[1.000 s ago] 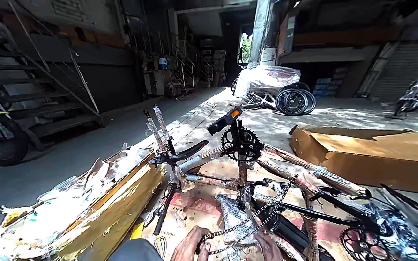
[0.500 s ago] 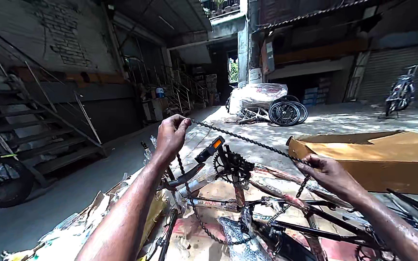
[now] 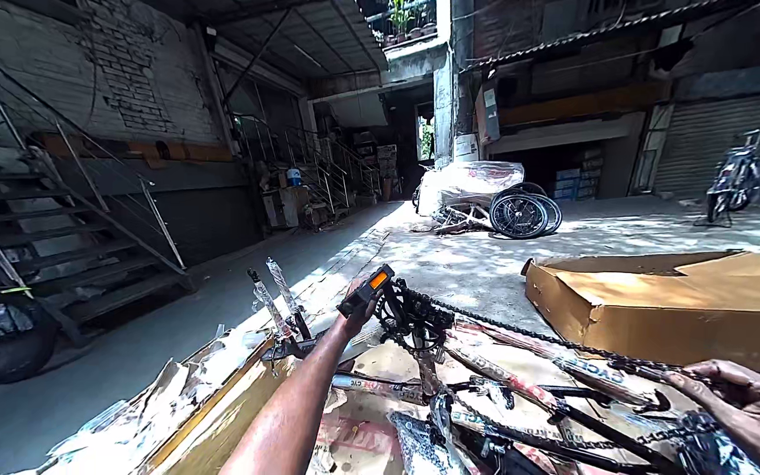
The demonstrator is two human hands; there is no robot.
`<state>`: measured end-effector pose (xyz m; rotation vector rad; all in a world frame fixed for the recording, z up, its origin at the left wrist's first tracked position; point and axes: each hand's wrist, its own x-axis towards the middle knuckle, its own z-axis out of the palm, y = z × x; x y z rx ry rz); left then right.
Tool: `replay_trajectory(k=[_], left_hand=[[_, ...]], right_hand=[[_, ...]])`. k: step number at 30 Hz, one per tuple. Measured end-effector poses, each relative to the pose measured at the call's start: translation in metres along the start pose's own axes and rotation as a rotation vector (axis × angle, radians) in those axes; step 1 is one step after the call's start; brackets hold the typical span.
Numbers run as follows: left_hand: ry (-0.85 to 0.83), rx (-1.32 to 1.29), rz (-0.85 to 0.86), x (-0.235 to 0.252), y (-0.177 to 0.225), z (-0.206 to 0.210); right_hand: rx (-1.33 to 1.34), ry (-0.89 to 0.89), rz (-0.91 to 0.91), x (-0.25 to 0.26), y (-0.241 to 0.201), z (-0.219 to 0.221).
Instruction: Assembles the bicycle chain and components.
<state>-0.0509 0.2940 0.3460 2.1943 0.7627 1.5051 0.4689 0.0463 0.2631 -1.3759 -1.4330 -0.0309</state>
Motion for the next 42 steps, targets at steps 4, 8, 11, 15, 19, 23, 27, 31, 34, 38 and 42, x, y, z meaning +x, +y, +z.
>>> replay_trajectory(k=[4,8,11,15,19,23,27,31,34,38,42], left_hand=[[-0.110,-0.127,-0.025,0.005,-0.001,0.004],[-0.141,-0.120,-0.213,0.004,0.000,0.007],[-0.130,-0.177,-0.335,0.004,0.008,0.007],[-0.066,0.088,-0.391,-0.012,-0.016,0.001],[-0.051,0.131,-0.725,-0.046,-0.019,0.010],[-0.155,0.556,-0.618,-0.090,0.009,0.030],[0.070,0.873,0.038,-0.111,0.068,0.032],[0.115,1.097,-0.190,-0.078,0.056,-0.022],[0.021,1.115,-0.527,-0.088,0.031,-0.028],[-0.326,0.724,-0.870,-0.141,0.020,0.011],[-0.443,-0.047,-0.806,-0.162,0.093,0.099]], right_hand=[[-0.013,-0.002,0.016,-0.015,-0.007,-0.017],[-0.042,-0.069,0.015,-0.027,0.001,-0.017],[-0.030,-0.084,0.040,-0.030,0.010,-0.014],[-0.015,-0.096,0.098,-0.040,0.012,-0.015],[-0.057,-0.181,0.174,-0.061,0.027,-0.016],[0.030,-0.334,0.231,-0.084,0.042,-0.004],[0.124,-0.297,0.232,-0.084,0.045,-0.004],[0.279,-0.328,0.294,-0.084,0.053,-0.005],[0.381,-0.328,0.342,-0.082,0.049,-0.005],[0.428,-0.324,0.409,-0.081,0.042,-0.002],[0.462,-0.307,0.419,-0.079,0.041,-0.003]])
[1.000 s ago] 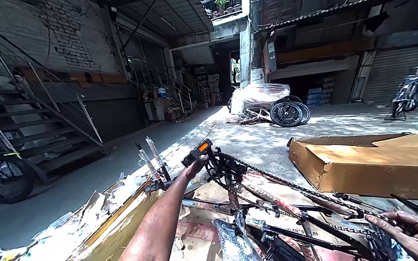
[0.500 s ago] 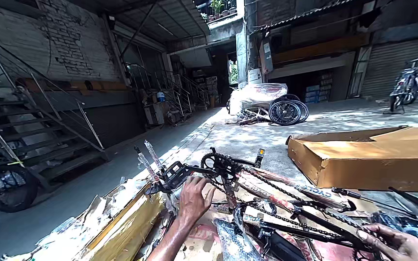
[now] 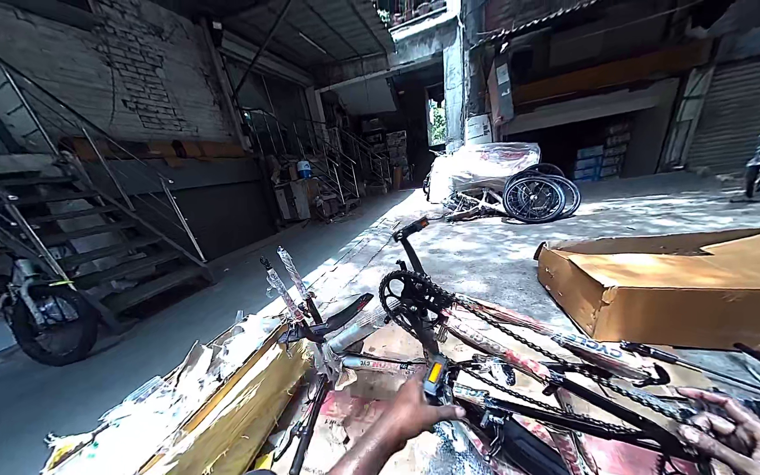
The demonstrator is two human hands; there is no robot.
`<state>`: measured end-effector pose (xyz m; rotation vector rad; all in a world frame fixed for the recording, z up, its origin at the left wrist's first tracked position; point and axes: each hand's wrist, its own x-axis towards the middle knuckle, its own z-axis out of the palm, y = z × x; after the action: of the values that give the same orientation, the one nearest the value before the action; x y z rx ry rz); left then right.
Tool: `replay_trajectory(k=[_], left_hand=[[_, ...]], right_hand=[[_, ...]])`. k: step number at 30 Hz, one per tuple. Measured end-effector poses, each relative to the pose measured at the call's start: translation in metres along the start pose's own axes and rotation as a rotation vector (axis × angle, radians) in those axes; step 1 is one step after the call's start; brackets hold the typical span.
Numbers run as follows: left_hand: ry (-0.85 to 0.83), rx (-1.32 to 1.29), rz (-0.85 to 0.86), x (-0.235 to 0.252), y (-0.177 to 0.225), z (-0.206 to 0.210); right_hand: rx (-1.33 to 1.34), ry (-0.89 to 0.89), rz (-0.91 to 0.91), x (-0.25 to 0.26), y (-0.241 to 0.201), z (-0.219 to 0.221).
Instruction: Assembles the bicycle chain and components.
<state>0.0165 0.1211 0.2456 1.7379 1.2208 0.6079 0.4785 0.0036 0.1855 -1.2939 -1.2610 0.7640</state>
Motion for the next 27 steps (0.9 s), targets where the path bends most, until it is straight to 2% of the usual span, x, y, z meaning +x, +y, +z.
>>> replay_trajectory(k=[2,4,5,7,8,9,11,12,14,16,18,20,22,24,27], left_hand=[[0.011,-0.336,0.148,-0.017,0.074,0.004],[0.178,-0.643,0.245,-0.023,0.127,-0.037],[0.295,-0.785,0.243,-0.014,0.134,-0.070],[0.562,-0.903,0.170,0.015,0.103,-0.135],[0.638,-0.849,0.112,0.025,0.066,-0.156],[0.633,-0.737,0.039,0.030,0.022,-0.165],[0.465,-0.518,-0.114,0.024,-0.057,-0.144],[0.343,-0.454,-0.166,0.018,-0.076,-0.114],[0.045,-0.531,-0.146,-0.001,-0.073,-0.044],[-0.272,-0.775,0.112,-0.017,-0.039,0.002],[-0.514,-0.916,0.506,-0.021,0.015,0.012],[-0.615,-0.885,0.755,-0.030,0.070,-0.003],[-0.649,-0.810,0.818,-0.041,0.096,-0.016],[-0.689,-0.609,0.752,-0.043,0.078,-0.014],[-0.730,-0.022,0.542,-0.044,0.007,0.004]], right_hand=[[-0.025,-0.045,-0.034,0.002,0.004,-0.005],[-0.039,-0.031,-0.051,0.001,0.004,-0.004],[-0.034,-0.025,-0.050,0.001,0.004,-0.004],[-0.030,-0.010,-0.040,0.000,0.005,-0.004],[-0.026,-0.002,-0.038,0.000,0.007,-0.005],[-0.018,0.007,-0.035,0.001,0.009,-0.006],[0.003,0.015,-0.026,0.001,0.012,-0.007],[0.008,0.018,-0.027,0.000,0.014,-0.006],[0.013,0.038,-0.041,0.001,0.017,-0.005],[0.012,0.061,-0.050,0.005,0.018,-0.004],[0.006,0.095,-0.047,0.009,0.020,-0.004],[0.004,0.111,-0.038,0.007,0.019,-0.002],[0.014,0.102,-0.043,0.005,0.018,-0.005],[0.014,0.085,-0.060,0.003,0.018,-0.010],[-0.018,0.072,-0.070,-0.002,0.019,-0.012]])
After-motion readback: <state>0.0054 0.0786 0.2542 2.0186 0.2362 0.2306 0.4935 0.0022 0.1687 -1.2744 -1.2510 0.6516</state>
